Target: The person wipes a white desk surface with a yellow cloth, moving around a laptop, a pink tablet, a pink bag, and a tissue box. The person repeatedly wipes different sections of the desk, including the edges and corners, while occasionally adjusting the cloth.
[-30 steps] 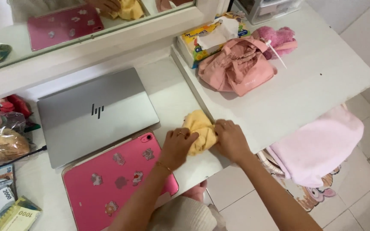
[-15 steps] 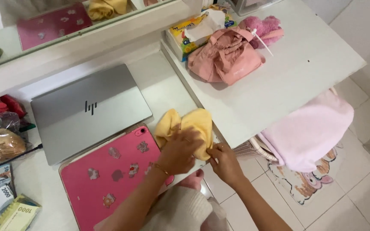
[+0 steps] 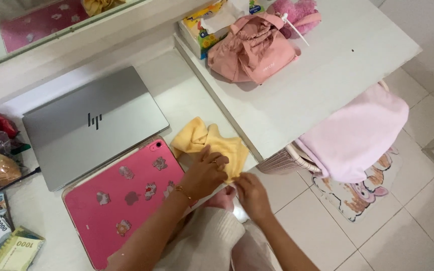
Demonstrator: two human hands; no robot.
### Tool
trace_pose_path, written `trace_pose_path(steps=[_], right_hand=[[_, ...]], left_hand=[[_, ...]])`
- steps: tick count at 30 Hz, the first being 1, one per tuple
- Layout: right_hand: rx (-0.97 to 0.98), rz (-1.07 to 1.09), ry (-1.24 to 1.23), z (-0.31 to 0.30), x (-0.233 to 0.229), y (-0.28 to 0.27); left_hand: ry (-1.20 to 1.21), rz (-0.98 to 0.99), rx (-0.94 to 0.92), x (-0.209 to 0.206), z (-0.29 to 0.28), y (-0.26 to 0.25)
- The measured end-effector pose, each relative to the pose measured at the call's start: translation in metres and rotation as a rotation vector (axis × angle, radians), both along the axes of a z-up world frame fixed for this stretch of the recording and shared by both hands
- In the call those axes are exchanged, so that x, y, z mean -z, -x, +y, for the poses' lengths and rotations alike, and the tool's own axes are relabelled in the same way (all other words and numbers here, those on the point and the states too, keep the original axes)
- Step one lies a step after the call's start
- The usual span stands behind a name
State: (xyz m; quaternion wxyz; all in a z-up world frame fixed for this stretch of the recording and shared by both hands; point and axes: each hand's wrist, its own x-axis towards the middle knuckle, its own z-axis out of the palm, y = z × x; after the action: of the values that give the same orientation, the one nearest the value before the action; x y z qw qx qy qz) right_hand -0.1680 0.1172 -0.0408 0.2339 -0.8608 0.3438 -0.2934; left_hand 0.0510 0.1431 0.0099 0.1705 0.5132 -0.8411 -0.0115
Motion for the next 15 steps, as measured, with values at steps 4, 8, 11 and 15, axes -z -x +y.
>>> trace_pose_path(steps=[4,8,11,15], right_hand=[[0.057,-0.092,-0.001,-0.005,0.003,-0.007],[0.149,-0.199,-0.170,0.031,-0.001,-0.026],[0.079,-0.176,-0.141,0.024,0.002,-0.019],[0.105,-0.048,0.086,-0.004,0.005,-0.013]], left_hand=[[0.101,-0.012,-0.077,0.008,-0.008,0.012],[-0.072,-0.024,-0.039,0.004,-0.001,-0.001],[-0.107,-0.053,0.009,0.003,-0.003,-0.003],[0.076,-0.058,-0.122,0.034,-0.014,0.009]])
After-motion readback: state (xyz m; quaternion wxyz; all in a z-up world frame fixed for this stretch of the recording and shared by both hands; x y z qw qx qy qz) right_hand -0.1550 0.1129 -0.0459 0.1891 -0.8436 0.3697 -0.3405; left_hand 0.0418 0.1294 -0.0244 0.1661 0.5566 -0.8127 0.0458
